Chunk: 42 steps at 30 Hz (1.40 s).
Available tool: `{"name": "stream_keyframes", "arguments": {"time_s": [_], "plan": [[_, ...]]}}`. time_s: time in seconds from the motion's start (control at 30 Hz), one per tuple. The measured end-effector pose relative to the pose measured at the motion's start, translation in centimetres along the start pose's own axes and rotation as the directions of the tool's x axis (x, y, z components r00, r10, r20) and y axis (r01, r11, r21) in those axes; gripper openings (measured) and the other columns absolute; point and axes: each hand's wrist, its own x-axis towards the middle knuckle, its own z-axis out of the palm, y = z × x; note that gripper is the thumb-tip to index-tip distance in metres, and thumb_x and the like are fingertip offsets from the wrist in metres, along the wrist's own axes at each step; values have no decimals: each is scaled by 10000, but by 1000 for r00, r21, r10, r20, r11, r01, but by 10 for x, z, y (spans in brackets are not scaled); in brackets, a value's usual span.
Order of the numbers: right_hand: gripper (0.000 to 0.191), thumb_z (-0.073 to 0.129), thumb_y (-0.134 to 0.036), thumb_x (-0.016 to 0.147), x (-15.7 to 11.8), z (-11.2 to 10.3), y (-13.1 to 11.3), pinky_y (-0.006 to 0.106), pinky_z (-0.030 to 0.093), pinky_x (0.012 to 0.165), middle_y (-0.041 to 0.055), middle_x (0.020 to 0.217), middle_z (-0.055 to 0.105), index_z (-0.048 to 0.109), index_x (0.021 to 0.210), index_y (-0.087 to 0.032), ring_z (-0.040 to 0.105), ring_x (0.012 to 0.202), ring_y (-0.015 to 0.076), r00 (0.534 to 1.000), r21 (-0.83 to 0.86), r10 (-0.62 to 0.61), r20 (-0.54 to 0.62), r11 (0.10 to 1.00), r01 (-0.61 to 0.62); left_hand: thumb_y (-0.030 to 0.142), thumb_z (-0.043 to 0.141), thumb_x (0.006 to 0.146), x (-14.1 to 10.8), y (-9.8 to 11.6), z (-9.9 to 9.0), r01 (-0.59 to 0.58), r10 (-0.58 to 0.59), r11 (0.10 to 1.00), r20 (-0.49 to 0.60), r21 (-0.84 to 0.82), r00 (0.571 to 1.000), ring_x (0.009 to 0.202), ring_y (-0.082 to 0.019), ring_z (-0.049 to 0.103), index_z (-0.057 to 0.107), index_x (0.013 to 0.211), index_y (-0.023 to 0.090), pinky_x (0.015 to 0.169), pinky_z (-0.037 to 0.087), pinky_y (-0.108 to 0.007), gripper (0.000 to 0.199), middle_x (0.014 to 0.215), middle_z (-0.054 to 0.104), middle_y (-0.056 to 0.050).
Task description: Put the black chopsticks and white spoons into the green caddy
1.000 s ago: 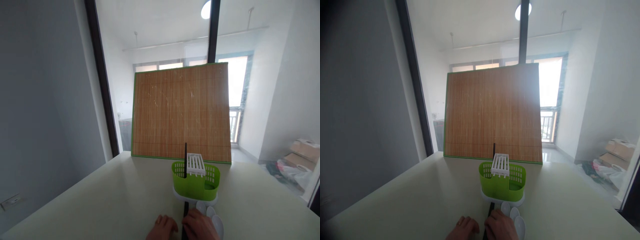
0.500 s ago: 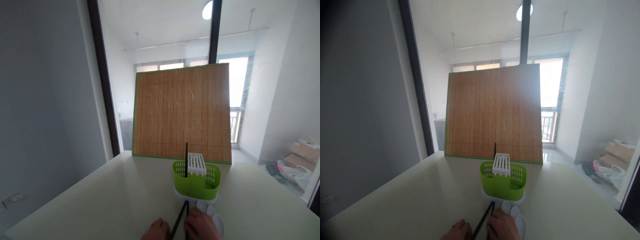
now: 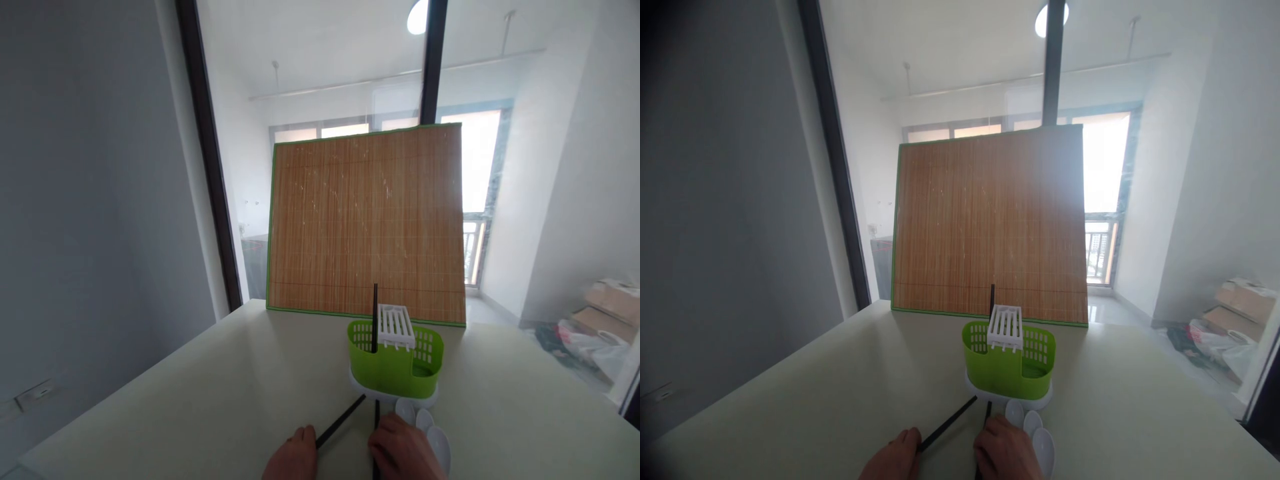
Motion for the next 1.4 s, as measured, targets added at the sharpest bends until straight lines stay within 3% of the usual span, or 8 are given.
{"name": "stream_keyframes", "arguments": {"time_s": [0.17,0.3,0.47,0.63,0.83,1.13,1.27,1.4], "plan": [[138,550,-181,779,0,0,0,230,368,647,8,837,626,645,853,-249,565,835,172,1000,20,-5,-25,1000,6,84,410,782,2,1,-2,-181,137,939,-165,-292,977,952,-198,612,575,1139,153,853,459,-294,399,1065,639,-101],[263,658,-262,704,2,-3,-3,236,384,659,-1,831,644,640,967,-271,582,832,189,1000,82,-12,-26,997,14,188,437,795,2,19,-9,-353,194,736,-320,-578,928,685,-138,626,607,1084,175,627,526,-214,335,886,660,-54],[332,695,-385,682,5,1,-14,218,389,612,-11,763,660,622,980,-257,604,702,168,999,184,-42,-1,982,41,316,456,809,4,46,-12,-403,104,517,-412,-755,905,539,-93,562,594,1082,193,435,490,-158,329,820,626,-29],[75,651,-272,718,6,12,-18,189,353,549,-17,701,646,608,753,-221,591,630,139,1000,168,-5,14,986,3,300,471,789,5,56,-1,-444,92,542,-474,-714,875,621,-111,591,601,1015,214,527,518,-160,274,803,635,-29],[78,559,-184,763,5,9,-19,195,385,640,8,842,652,604,814,-221,596,763,153,999,199,-14,39,980,6,260,499,752,2,57,4,-439,118,612,-473,-658,873,641,-124,597,605,901,207,564,513,-182,190,737,631,-19],[118,527,-238,810,6,14,-17,206,416,665,26,912,643,606,897,-231,597,812,171,998,169,-51,47,985,42,328,552,776,0,46,-26,-468,272,478,-381,-744,884,640,-112,584,622,806,178,540,486,-172,168,761,620,-22],[142,557,-202,776,7,19,-15,194,420,660,22,930,642,598,907,-239,601,822,169,998,136,-62,29,989,57,298,585,761,4,41,-36,-462,316,477,-345,-748,884,636,-109,584,654,810,176,556,482,-170,148,740,632,-13],[163,594,-171,732,7,14,-16,190,414,652,11,901,635,603,881,-235,602,832,171,997,100,-33,74,995,26,231,631,726,1,39,-57,-495,275,513,-411,-702,869,674,-116,599,691,762,191,622,484,-177,80,729,662,2]]}}
